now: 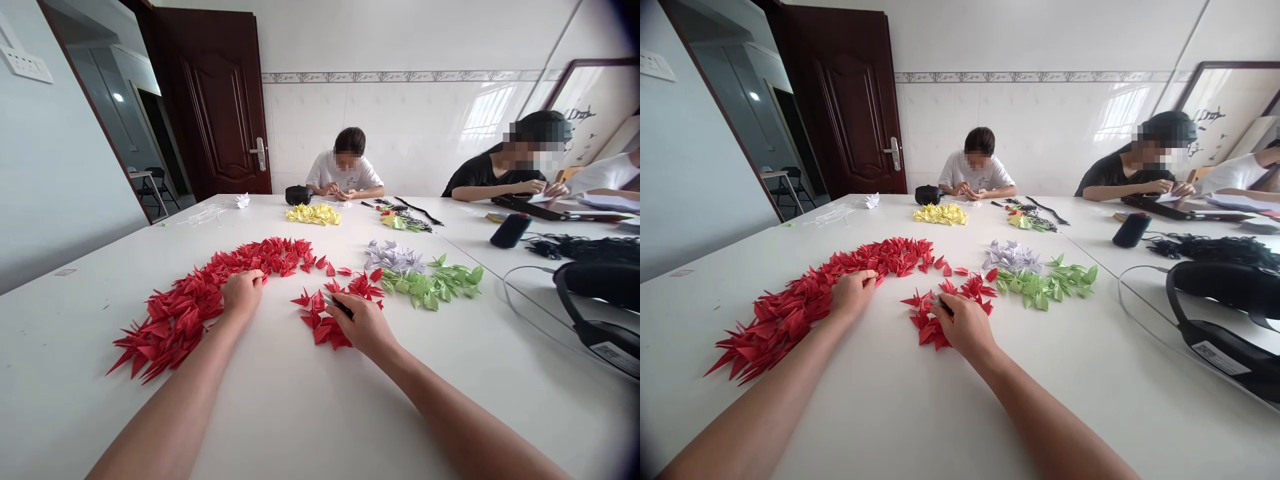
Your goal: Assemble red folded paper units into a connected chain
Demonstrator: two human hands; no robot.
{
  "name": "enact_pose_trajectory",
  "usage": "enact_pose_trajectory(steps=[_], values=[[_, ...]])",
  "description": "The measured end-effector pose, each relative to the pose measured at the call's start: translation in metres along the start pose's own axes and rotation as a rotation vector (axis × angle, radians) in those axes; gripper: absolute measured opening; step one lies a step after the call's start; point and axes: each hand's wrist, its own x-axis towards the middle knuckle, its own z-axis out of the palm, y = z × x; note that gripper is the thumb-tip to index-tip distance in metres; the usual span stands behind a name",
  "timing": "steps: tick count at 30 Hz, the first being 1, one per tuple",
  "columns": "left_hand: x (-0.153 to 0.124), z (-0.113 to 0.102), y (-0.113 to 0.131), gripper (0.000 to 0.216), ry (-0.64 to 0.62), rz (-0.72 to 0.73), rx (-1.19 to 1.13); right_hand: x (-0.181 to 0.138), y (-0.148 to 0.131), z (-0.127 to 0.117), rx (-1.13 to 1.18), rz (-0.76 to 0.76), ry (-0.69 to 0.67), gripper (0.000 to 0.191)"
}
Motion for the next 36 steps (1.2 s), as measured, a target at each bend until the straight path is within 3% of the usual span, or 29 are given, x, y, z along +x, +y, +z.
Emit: enact_pose_trajectory(steps=[5, 9, 12, 22, 31, 36], values=[[-0.016, -0.002, 0.025, 0.025, -0.059, 0.055, -0.291, -0.001, -0.006, -0.001, 0.051, 0.0, 0.046, 0.026], [-0.042, -0.004, 0.055, 0.028, -0.254, -0.029, -0.802, -0.002, -0.013, -0.003, 0.108, -0.003, 0.09, 0.039], [-0.059, -0.007, 0.071, 0.03, -0.396, -0.065, -0.993, -0.004, -0.015, -0.003, 0.109, -0.054, 0.089, 0.044], [-0.069, -0.013, 0.079, 0.029, -0.687, -0.082, -1.128, -0.004, -0.009, 0.002, 0.255, -0.098, 0.038, 0.025], [-0.069, -0.018, 0.081, 0.019, -0.665, -0.111, -1.115, -0.003, -0.015, -0.002, 0.342, 0.033, 0.043, 0.018], [-0.065, -0.018, 0.079, 0.012, -0.744, -0.258, -1.262, -0.002, -0.015, -0.002, 0.496, 0.111, 0.064, 0.025]])
